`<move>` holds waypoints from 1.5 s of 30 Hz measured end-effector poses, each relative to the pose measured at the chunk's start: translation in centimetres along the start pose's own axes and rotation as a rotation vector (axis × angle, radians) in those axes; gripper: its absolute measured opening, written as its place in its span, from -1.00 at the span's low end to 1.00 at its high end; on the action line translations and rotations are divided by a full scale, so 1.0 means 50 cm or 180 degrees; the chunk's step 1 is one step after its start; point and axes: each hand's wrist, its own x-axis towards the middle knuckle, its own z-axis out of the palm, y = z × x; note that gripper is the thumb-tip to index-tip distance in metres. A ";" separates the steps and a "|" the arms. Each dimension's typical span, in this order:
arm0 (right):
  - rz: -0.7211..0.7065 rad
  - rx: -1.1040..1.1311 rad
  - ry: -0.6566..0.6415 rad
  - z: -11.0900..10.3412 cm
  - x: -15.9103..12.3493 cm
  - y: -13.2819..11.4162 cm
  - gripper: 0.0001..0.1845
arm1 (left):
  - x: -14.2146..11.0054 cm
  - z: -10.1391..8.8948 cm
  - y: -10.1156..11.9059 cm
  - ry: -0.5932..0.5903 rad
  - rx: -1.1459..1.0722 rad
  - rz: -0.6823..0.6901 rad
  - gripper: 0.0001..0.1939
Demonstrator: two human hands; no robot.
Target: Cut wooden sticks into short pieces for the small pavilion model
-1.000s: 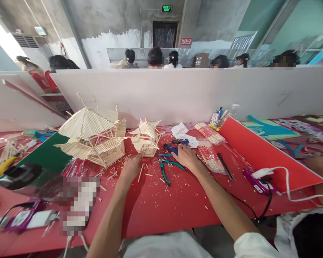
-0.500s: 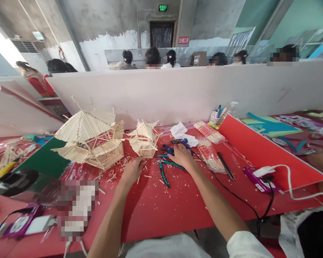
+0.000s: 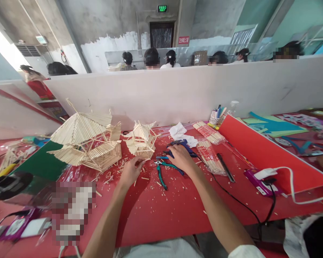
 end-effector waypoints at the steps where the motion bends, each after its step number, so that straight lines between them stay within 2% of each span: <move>1: -0.0263 0.0237 0.0072 -0.001 -0.001 -0.011 -0.68 | 0.000 0.002 0.002 0.0011 -0.0058 0.0017 -0.78; 3: -0.0683 0.0755 0.0181 0.001 -0.005 -0.037 -0.74 | -0.001 0.005 0.008 0.0020 -0.0131 0.0072 -0.79; 6: -0.0937 0.1222 0.0328 0.014 -0.011 -0.073 -0.76 | -0.005 0.006 0.018 0.0055 -0.0141 0.0200 -0.80; 13: -0.0880 0.1938 0.0624 0.033 -0.011 -0.089 -0.73 | -0.020 0.007 0.032 0.0103 0.0327 0.0915 -0.80; 17: -0.0895 0.2220 0.0597 0.029 -0.015 -0.101 -0.71 | -0.027 0.010 0.033 0.0075 0.0581 0.1369 -0.78; 21: -0.0914 0.2438 0.0560 0.031 -0.020 -0.114 -0.66 | -0.031 0.000 0.034 0.0432 0.0825 0.1557 -0.77; 26: -0.1181 0.2711 0.0926 0.039 -0.019 -0.110 -0.73 | -0.018 -0.029 0.022 0.1313 0.1225 0.1763 -0.83; 31: -0.1215 0.2699 0.0936 0.039 -0.018 -0.103 -0.79 | 0.008 -0.039 -0.002 0.1797 0.1662 0.1645 -0.84; 39: -0.1286 0.2625 0.0927 0.041 -0.016 -0.100 -0.79 | 0.013 -0.034 -0.014 0.1665 0.1941 0.1614 -0.83; 45: -0.1436 0.2449 0.0939 0.040 -0.019 -0.105 -0.78 | 0.015 -0.034 -0.007 0.1616 0.2015 0.1590 -0.85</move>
